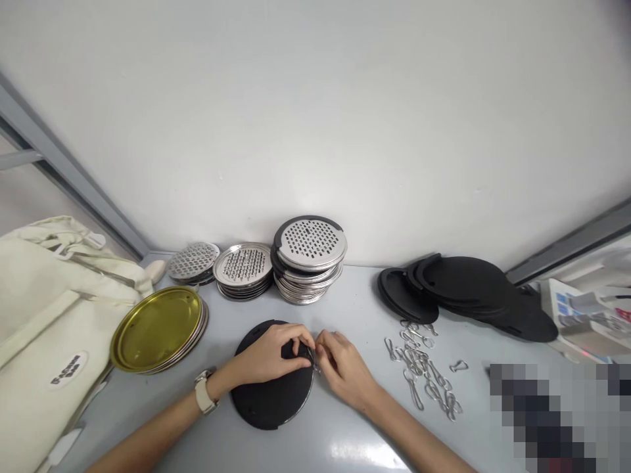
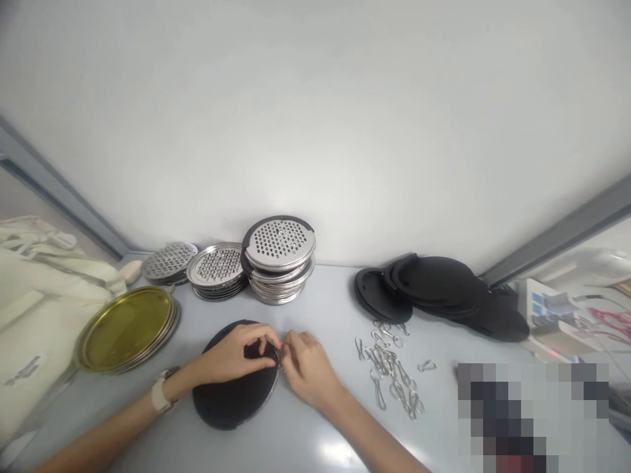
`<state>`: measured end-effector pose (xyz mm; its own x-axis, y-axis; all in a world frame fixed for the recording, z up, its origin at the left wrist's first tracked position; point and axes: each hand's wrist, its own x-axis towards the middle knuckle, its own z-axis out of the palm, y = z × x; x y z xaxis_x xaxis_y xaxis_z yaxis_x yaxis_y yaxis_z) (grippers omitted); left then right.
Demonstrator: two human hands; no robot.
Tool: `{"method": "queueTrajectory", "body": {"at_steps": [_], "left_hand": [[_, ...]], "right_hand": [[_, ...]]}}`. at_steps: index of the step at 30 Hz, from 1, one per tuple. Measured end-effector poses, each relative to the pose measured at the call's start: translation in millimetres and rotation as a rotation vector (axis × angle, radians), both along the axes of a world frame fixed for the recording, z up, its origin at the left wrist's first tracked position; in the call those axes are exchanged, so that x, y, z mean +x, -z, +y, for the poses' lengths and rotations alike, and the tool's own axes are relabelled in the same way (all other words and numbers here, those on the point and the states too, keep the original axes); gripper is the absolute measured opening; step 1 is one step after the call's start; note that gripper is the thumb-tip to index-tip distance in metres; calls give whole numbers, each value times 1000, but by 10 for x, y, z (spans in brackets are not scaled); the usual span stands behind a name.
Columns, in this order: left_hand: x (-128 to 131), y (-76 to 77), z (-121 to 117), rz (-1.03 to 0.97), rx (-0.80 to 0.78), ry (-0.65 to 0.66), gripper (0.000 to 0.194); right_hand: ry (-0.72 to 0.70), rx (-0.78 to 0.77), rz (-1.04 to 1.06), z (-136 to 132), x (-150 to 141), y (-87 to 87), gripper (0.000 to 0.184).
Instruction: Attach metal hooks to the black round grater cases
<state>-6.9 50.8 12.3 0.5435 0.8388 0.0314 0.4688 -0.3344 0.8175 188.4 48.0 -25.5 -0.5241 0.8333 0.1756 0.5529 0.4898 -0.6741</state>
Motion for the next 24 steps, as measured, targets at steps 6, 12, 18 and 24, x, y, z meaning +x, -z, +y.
{"method": "queueTrajectory", "body": {"at_steps": [6, 12, 18, 24], "left_hand": [[5, -2, 6, -7, 18, 11, 17], [12, -9, 1, -17, 7, -1, 19], [14, -7, -6, -13, 19, -6, 17], [11, -5, -11, -8, 24, 4, 19]], "right_hand": [[-73, 52, -53, -9, -4, 32, 18], [-98, 71, -56, -12, -5, 41, 18], [-108, 73, -50, -9, -5, 32, 19], [-67, 65, -61, -21, -6, 30, 21]]}}
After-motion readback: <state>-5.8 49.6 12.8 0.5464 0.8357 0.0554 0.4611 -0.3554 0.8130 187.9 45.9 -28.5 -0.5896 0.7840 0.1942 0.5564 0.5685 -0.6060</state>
